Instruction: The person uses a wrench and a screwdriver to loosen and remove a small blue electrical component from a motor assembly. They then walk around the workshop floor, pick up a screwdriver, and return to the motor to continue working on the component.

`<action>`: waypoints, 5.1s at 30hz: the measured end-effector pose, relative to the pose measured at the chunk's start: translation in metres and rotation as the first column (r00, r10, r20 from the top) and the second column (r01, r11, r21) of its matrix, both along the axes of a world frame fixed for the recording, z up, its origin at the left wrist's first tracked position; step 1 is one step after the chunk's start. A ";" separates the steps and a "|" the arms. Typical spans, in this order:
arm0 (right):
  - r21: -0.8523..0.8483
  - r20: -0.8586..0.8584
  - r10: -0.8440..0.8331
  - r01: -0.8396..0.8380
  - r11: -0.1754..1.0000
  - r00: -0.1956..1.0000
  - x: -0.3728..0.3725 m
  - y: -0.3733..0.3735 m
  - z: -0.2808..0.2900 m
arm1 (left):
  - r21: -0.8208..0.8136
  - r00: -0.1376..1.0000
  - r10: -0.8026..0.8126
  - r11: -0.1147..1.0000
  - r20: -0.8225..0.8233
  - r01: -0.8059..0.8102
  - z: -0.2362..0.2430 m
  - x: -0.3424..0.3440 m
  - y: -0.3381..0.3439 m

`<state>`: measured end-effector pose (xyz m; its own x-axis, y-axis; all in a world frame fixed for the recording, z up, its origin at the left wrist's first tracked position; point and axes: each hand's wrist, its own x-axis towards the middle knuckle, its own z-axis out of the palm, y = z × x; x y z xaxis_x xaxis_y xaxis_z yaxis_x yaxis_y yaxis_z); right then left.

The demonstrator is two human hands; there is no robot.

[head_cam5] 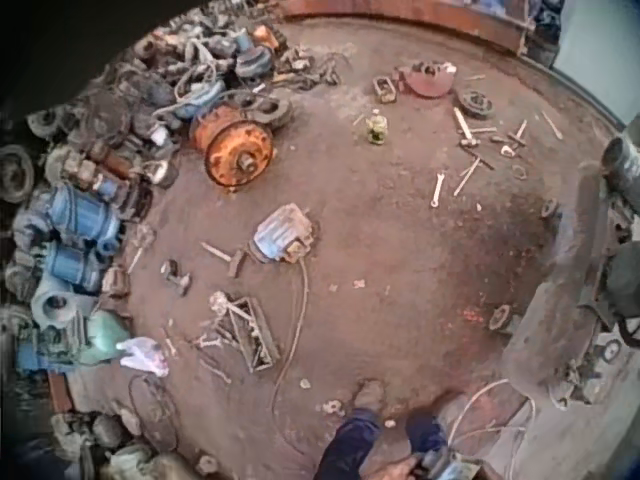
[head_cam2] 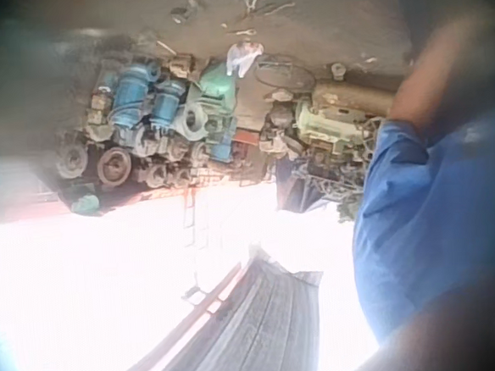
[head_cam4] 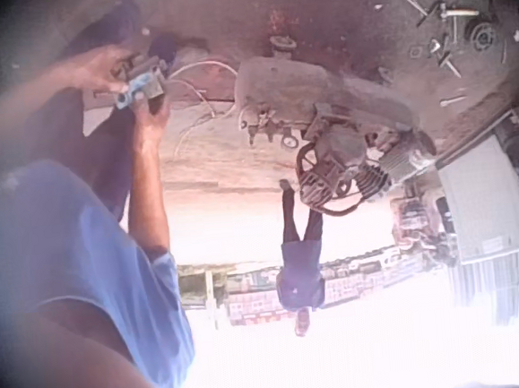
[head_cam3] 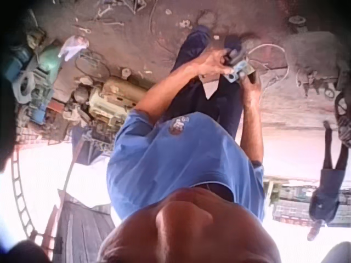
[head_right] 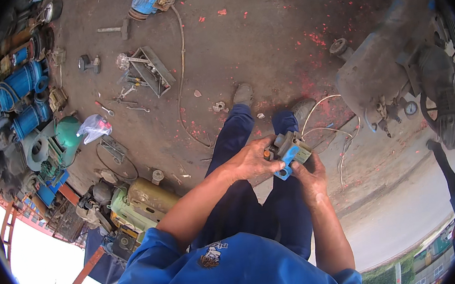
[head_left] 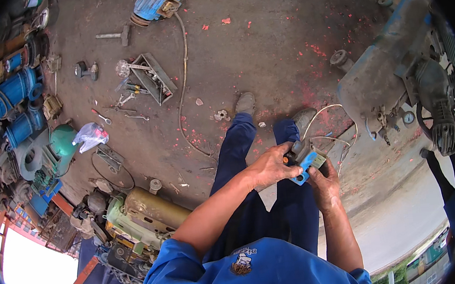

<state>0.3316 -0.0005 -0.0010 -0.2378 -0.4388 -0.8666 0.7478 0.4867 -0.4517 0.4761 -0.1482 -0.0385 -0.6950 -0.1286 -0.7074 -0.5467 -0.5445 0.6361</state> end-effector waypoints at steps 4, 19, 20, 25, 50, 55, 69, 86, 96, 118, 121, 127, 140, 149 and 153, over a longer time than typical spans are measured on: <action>-0.124 -0.084 0.304 -0.312 0.942 0.949 0.049 -0.063 0.005 | 0.032 0.948 0.317 0.948 0.014 -0.317 0.023 0.086 -0.024; 0.666 -0.209 0.715 -0.632 -0.396 -0.667 0.320 -0.275 -0.144 | -0.623 -0.110 0.911 0.179 0.397 -0.761 -0.052 0.402 0.191; 0.718 -0.185 0.606 -0.527 -0.455 -0.774 0.338 -0.277 -0.165 | -0.649 -0.140 0.935 0.113 0.325 -0.753 -0.086 0.410 0.242; 0.711 -0.087 0.452 -0.373 -0.596 -0.888 0.442 -0.274 -0.221 | -0.496 -0.131 0.850 0.165 0.509 -0.852 -0.101 0.447 0.319; 0.817 -0.286 0.039 -0.265 -0.512 -0.957 0.737 -0.399 -0.522 | -0.416 -0.456 0.614 -0.220 0.644 -0.882 -0.219 0.384 0.323; 0.776 -0.547 -0.058 -0.480 -0.410 -0.835 0.698 -0.408 -0.508 | -0.471 -0.518 0.616 -0.257 0.593 -0.844 -0.201 0.434 0.261; 0.086 0.391 0.917 -0.990 -0.116 -0.074 0.585 -0.264 -0.179 | -0.429 -0.387 0.909 -0.292 0.153 -0.855 -0.046 0.517 -0.009; 0.707 -0.269 0.877 -0.537 0.461 0.399 0.176 -0.028 -0.008 | -0.147 0.278 0.469 0.685 0.838 -0.713 -0.011 0.554 0.092; 0.855 -0.333 0.778 -0.178 0.488 0.534 -0.029 0.229 -0.044 | -0.273 0.395 0.538 0.785 0.745 -0.555 0.021 0.442 0.086; 0.760 -0.270 0.250 0.046 0.648 0.930 0.028 0.458 -0.037 | -0.326 0.729 0.173 0.943 0.662 0.073 0.052 0.137 0.063; 0.699 -0.384 0.111 0.209 0.684 0.917 0.106 0.489 -0.041 | -0.354 0.783 0.108 0.923 0.613 0.149 0.051 0.159 0.036; 0.569 -0.328 0.120 0.094 0.817 0.937 0.314 0.600 -0.101 | -0.558 0.882 0.176 0.822 0.438 0.113 0.079 0.155 -0.001; 0.565 -0.279 0.078 0.098 0.819 0.957 0.122 0.496 0.045 | -0.474 0.644 0.598 0.792 0.478 -0.384 0.044 0.398 0.085; 0.433 -0.538 0.539 -0.335 0.836 0.648 0.005 0.533 -0.040 | -0.319 0.456 0.706 0.675 0.542 -0.666 0.082 0.431 0.211; 0.479 -0.466 0.555 -0.331 0.813 0.689 -0.036 0.512 -0.029 | -0.436 0.449 0.716 0.689 0.535 -0.579 0.098 0.366 0.228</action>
